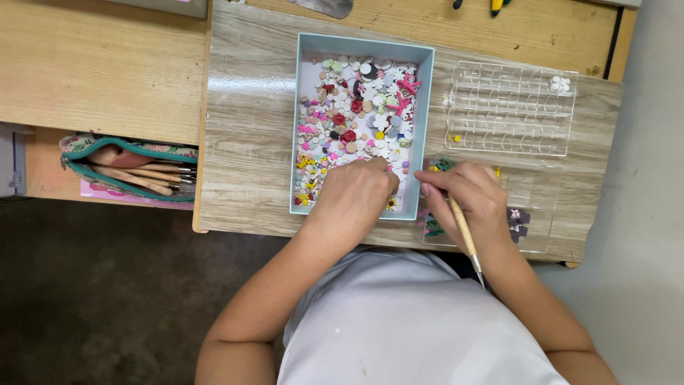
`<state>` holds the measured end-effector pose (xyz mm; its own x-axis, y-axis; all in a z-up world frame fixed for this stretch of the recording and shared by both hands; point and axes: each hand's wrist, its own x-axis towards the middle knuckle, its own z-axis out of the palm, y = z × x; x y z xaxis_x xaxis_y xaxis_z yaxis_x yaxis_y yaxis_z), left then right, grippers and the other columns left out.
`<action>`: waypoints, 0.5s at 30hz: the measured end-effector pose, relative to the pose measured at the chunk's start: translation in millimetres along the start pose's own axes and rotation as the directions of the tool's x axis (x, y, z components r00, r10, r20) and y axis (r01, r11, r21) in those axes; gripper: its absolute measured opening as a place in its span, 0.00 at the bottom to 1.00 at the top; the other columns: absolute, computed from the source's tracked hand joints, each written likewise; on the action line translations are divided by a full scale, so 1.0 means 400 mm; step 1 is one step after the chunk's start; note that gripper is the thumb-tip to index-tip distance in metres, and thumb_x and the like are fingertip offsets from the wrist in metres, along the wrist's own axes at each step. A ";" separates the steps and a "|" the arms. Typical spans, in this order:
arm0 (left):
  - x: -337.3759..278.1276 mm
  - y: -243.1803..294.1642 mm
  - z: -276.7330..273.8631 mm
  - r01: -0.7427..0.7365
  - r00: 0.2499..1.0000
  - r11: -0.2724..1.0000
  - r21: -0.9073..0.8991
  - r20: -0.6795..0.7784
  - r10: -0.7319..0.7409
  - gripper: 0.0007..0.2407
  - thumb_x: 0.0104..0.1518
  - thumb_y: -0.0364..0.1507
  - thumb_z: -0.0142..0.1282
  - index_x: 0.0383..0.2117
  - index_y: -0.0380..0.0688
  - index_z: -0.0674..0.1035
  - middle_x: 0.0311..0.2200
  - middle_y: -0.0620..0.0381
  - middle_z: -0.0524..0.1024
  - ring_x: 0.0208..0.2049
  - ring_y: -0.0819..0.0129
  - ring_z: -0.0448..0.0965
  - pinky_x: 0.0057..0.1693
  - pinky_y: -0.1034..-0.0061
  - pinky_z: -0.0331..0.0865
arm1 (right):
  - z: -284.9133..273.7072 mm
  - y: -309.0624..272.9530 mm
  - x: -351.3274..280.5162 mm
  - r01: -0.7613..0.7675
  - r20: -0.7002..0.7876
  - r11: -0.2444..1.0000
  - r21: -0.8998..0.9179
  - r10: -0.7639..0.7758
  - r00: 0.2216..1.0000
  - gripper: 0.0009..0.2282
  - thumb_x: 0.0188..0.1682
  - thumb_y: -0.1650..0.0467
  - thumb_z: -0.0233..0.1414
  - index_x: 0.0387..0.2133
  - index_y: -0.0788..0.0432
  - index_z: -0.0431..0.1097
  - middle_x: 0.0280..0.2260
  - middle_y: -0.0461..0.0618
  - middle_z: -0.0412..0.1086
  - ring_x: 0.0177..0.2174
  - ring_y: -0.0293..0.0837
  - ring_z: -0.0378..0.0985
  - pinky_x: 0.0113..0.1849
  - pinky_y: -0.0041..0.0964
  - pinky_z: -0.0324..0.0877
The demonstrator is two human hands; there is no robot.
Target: The person uses a pointed wooden tool to shape and refine small yellow clay flowers. They repeatedly pick up individual flowers from a tray, press and smooth the petals, and place them into a clear compartmentalized tray. The process is repeated for several flowers throughout the clip.
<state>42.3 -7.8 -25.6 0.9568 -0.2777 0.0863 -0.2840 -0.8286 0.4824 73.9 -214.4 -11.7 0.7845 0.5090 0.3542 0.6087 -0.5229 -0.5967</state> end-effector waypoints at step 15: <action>0.016 -0.014 0.038 0.041 0.998 0.999 0.013 0.038 -0.041 0.01 0.48 0.25 0.64 0.21 0.44 0.84 0.19 0.56 0.73 0.23 0.58 0.79 0.29 0.67 0.73 | 0.054 -0.035 -0.046 0.083 -0.090 0.964 0.252 -0.062 0.994 0.04 0.46 0.75 0.59 0.33 0.59 0.81 0.22 0.51 0.71 0.24 0.51 0.75 0.41 0.50 0.71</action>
<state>48.8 -12.5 -41.1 0.9646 -0.2616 0.0335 -0.2458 -0.8456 0.4738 48.3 -201.6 -25.3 0.7530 0.4764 0.4538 0.6219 -0.2902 -0.7273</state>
